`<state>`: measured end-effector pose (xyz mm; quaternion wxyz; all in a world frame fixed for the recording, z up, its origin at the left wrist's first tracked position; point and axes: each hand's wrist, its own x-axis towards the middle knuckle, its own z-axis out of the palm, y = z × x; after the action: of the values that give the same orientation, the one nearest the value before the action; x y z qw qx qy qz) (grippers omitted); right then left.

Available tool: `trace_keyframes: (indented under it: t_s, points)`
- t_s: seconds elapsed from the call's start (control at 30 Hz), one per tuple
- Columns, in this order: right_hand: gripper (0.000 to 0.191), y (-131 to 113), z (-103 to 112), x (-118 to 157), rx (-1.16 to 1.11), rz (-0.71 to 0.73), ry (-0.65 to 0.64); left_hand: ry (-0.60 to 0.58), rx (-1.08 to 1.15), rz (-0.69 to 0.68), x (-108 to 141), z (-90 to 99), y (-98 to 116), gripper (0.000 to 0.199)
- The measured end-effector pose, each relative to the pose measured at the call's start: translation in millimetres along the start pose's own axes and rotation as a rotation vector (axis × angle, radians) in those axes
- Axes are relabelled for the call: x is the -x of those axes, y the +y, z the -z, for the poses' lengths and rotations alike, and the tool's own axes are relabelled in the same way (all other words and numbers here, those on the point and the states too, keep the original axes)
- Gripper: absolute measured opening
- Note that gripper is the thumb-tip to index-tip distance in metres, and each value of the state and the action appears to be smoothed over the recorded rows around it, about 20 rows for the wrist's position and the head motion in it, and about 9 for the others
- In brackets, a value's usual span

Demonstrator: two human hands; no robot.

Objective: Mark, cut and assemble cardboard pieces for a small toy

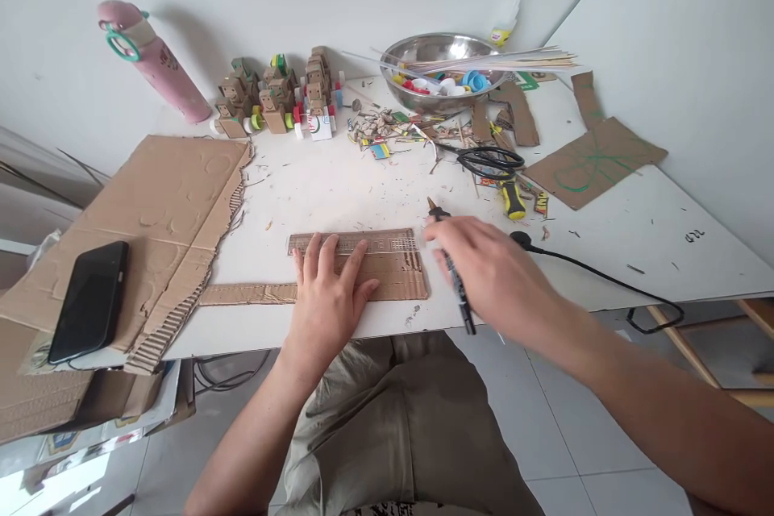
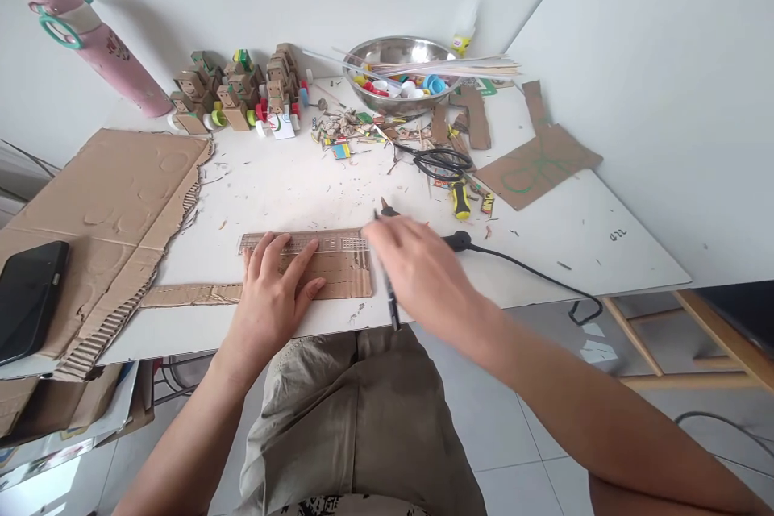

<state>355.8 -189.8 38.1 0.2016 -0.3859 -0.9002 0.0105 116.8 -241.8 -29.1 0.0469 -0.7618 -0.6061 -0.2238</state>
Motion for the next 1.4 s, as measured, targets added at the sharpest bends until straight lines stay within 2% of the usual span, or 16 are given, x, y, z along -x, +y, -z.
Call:
trace_keyframes:
  t_s: [0.1,0.2,0.33,0.47,0.63,0.87,0.97,1.03,1.13,1.23,1.3,1.4]
  points:
    - [0.025,29.0,11.6,14.3,-0.034,-0.152,0.011,0.016,-0.011,-0.016,-0.1,0.1,-1.3,0.046]
    - [0.024,47.0,16.9,31.1,-0.050,-0.211,0.015,0.028,-0.020,-0.029,0.1,0.3,-2.9,0.045]
    - [0.026,54.1,16.0,46.3,-0.078,-0.192,-0.019,0.003,-0.021,-0.025,0.1,1.7,-5.5,0.045]
    - [0.024,66.3,4.7,50.9,-0.121,-0.188,-0.043,-0.027,-0.020,-0.024,-0.2,3.8,-8.3,0.046]
    - [0.031,92.1,-6.4,50.1,-0.115,-0.103,0.131,-0.031,-0.019,-0.044,0.3,6.0,-9.9,0.046]
    - [0.032,114.0,17.5,48.6,-0.041,-0.106,0.090,-0.012,-0.003,-0.060,1.6,4.7,-7.7,0.045]
    - [0.026,120.8,21.4,50.6,-0.038,-0.034,0.119,-0.040,0.020,-0.065,1.7,6.4,-8.2,0.046]
    - [0.022,117.7,21.7,50.2,-0.033,-0.015,0.188,-0.058,0.037,-0.067,1.3,9.4,-8.6,0.046]
    - [0.017,95.8,20.4,42.5,-0.068,-0.025,0.230,-0.082,0.066,-0.068,0.5,15.3,-4.7,0.043]
    - [0.014,62.1,13.5,23.8,-0.178,0.057,0.118,-0.078,0.117,-0.098,0.3,19.7,10.7,0.037]
    - [0.013,42.7,3.4,7.1,-0.232,0.103,0.057,-0.086,0.176,-0.182,0.7,20.4,26.6,0.035]
    - [0.016,28.3,-19.0,-16.6,-0.293,0.136,-0.080,-0.216,0.216,-0.271,0.7,18.4,48.3,0.032]
